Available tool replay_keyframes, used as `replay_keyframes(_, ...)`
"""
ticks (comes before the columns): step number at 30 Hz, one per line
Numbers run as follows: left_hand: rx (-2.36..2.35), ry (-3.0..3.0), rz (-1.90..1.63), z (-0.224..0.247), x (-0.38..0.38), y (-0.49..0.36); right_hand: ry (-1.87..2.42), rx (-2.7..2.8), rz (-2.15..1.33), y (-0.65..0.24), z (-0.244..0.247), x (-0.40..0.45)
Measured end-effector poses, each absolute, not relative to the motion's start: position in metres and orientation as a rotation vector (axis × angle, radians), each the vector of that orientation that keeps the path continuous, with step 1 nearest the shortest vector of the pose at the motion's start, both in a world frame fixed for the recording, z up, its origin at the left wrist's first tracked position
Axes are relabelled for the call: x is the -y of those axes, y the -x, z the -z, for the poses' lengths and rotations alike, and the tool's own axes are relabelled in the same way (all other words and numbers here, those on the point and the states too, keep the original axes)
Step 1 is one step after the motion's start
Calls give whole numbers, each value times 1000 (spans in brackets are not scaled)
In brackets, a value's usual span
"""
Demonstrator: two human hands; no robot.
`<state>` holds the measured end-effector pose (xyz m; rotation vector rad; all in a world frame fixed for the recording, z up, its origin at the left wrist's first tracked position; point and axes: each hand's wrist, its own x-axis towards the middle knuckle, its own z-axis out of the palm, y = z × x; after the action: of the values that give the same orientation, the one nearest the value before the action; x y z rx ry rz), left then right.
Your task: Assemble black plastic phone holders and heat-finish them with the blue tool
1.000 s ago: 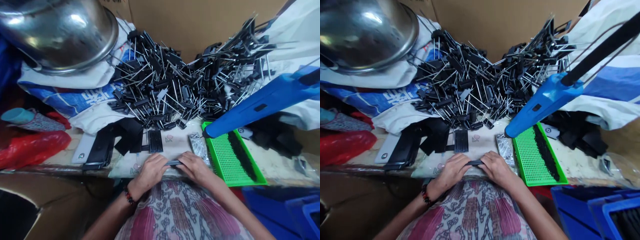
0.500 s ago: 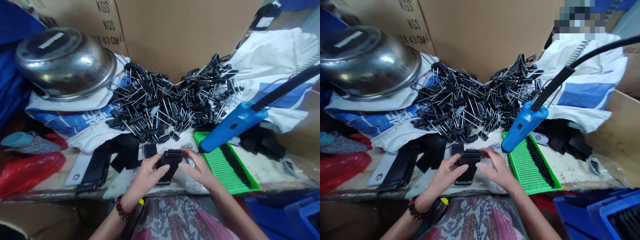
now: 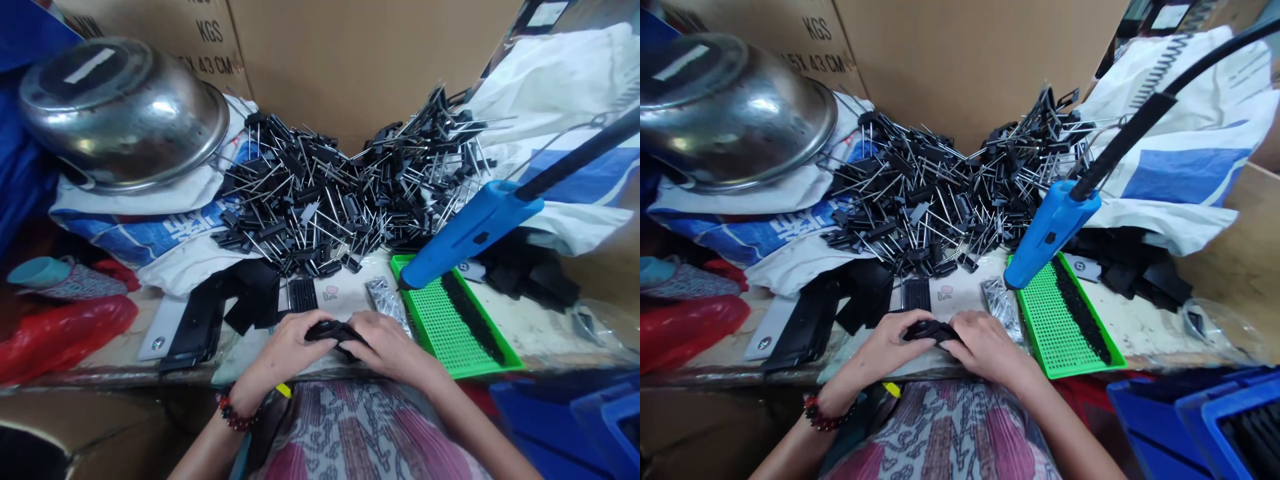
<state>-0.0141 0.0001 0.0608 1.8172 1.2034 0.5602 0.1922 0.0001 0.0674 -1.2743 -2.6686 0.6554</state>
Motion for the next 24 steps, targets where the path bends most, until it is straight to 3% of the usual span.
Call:
replay_keyframes(13,-1233,-2260,-244,-35,20,48,1146,2835,-509,-195,-36,5)
replay_keyframes(24,-1150,-2300,-640,-5,36,43,1026,2605,-615,-191,-14,13)
